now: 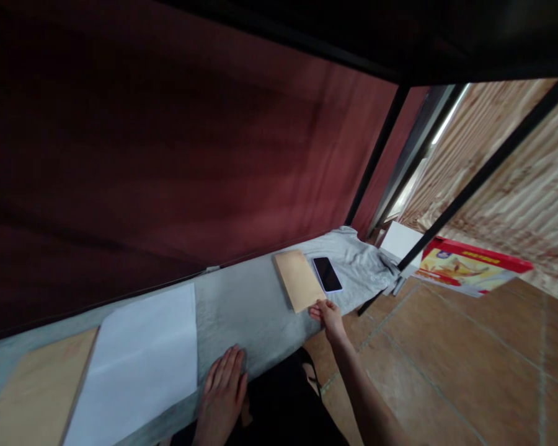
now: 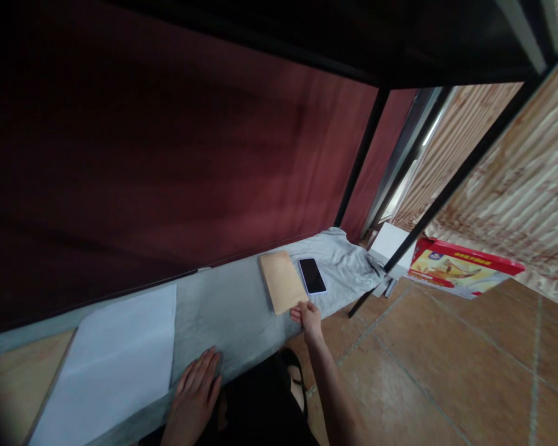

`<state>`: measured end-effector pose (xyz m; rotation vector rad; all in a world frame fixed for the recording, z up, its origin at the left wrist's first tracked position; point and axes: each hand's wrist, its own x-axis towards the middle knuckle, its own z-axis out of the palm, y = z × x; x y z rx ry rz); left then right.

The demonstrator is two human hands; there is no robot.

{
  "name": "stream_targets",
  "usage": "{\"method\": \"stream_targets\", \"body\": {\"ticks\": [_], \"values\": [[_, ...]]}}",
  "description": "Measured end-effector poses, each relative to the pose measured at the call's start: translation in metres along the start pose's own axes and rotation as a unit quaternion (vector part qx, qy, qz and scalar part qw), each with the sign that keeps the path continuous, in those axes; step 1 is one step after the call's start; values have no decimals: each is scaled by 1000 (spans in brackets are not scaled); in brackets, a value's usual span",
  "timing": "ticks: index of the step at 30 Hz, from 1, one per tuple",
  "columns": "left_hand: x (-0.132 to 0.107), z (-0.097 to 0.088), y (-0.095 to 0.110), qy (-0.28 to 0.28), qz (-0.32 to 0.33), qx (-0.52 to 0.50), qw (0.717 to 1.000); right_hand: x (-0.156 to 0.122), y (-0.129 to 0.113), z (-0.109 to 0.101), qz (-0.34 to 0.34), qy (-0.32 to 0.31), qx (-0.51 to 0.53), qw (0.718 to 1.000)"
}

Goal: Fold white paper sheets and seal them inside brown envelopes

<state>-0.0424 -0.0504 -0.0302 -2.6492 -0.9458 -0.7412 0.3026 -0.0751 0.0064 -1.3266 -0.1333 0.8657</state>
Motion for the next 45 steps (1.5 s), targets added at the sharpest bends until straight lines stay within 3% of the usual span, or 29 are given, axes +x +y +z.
{"method": "stream_targets", "body": {"ticks": [14,26,34,36,41,45], "values": [[3,-4,5,1,-25,-28,999,7,-4,-5,33,-17,-36,999],[2,-6,10,-33,-41,-26,998,9,-1,-10,43,-12,-68,997],[5,-24,20,-88,-84,-39,992,-1,13,-22,4,-43,-86,995],[7,-28,21,-94,-99,-55,989,-2,20,-23,-43,-37,-119,991],[8,-33,23,-104,-116,-88,984,-13,29,-22,-136,-72,-246,957],[-1,-42,17,-102,-135,-63,984,-23,30,-20,-231,-72,-428,871]]}}
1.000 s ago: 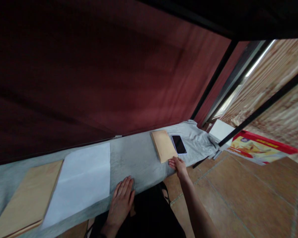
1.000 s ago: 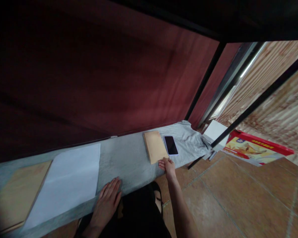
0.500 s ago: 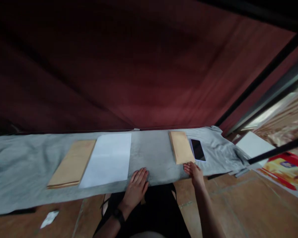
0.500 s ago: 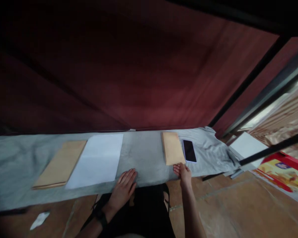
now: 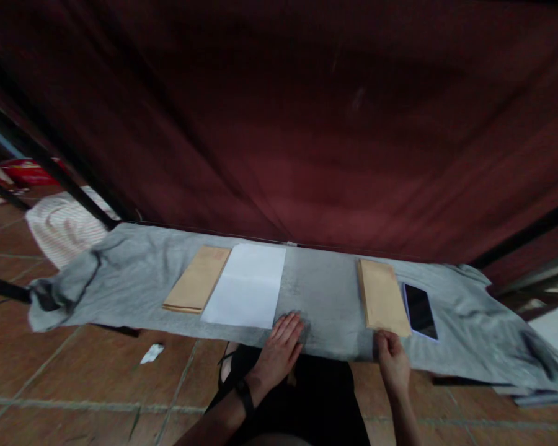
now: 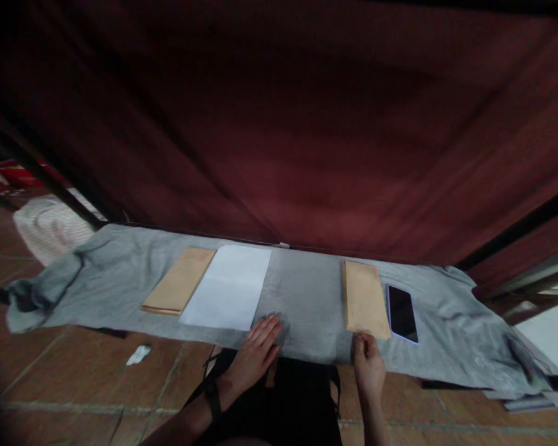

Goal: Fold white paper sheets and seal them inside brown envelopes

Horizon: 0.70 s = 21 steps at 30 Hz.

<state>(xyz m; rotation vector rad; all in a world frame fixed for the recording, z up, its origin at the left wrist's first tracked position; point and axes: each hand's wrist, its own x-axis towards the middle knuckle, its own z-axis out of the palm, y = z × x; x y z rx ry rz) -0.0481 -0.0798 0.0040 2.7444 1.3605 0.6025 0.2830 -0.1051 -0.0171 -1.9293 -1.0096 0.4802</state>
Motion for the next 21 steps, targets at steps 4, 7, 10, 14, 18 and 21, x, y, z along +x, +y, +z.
{"method": "stream_targets", "body": {"ticks": [4,7,10,14,18,21], "values": [[-14,-10,-23,50,-93,84,991,-7,-4,5,-44,16,-108,993],[-25,-13,-49,83,-176,133,972,-11,-6,11,-70,31,-136,988],[-33,-10,-69,70,-178,146,971,-14,-6,15,-95,46,-163,981],[-33,-5,-73,40,-174,156,971,-15,-5,18,-119,63,-180,974],[-25,-6,-65,35,-198,143,969,-15,-2,20,-119,66,-193,972],[-22,-11,-66,36,-201,120,972,-15,0,21,-117,63,-198,971]]}}
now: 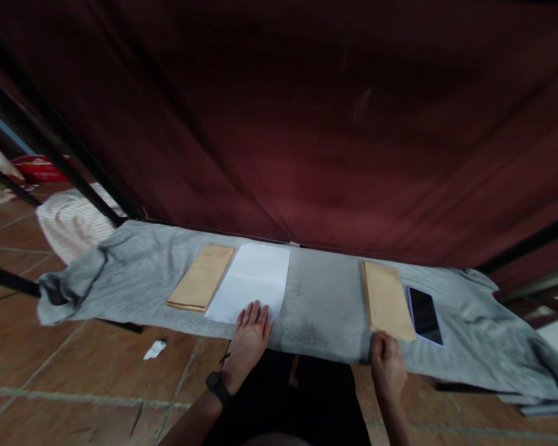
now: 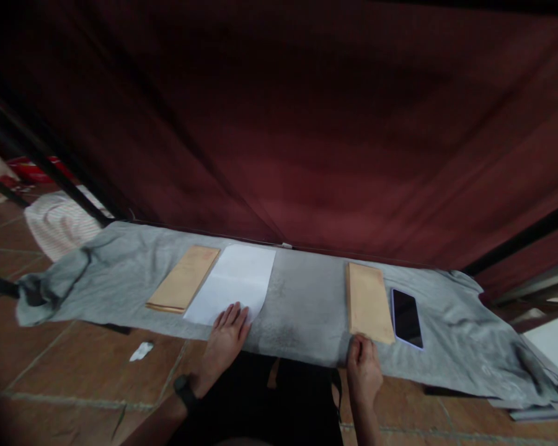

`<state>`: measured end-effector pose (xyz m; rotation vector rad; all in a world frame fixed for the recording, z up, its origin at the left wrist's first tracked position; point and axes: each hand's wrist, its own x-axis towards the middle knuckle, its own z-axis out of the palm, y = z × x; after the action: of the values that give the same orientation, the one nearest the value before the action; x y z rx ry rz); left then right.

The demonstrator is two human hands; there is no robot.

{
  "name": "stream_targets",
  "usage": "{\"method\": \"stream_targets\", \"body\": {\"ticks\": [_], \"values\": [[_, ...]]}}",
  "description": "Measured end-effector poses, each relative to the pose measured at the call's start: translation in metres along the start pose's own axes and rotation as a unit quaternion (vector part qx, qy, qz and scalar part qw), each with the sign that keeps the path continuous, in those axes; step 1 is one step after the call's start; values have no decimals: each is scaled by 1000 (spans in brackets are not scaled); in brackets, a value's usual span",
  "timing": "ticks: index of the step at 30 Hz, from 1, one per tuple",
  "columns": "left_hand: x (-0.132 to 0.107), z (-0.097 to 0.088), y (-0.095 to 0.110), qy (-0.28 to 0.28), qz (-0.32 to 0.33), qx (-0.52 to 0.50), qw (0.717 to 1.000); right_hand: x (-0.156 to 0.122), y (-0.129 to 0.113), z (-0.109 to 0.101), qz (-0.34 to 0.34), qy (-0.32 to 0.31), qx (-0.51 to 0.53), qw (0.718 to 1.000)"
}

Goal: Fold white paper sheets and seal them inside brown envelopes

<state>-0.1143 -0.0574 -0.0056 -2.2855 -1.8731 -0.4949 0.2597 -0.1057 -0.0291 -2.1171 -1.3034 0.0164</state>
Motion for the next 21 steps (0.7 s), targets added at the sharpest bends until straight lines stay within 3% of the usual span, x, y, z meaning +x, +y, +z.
{"method": "stream_targets", "body": {"ticks": [4,7,11,14,16,21], "values": [[8,-12,-2,-5,17,-27,999,0,-1,0,-5,1,1,1000],[16,-24,12,11,43,-34,998,2,-3,-2,9,-1,2,1000],[26,-31,53,10,114,-54,992,5,-10,-5,12,-28,66,997],[24,-25,90,-14,185,-71,980,6,-20,-5,37,-67,151,986],[18,-17,113,-29,222,-75,972,6,-29,-3,68,-106,223,967],[0,-2,152,-33,241,-89,966,9,-52,6,131,-186,337,913]]}}
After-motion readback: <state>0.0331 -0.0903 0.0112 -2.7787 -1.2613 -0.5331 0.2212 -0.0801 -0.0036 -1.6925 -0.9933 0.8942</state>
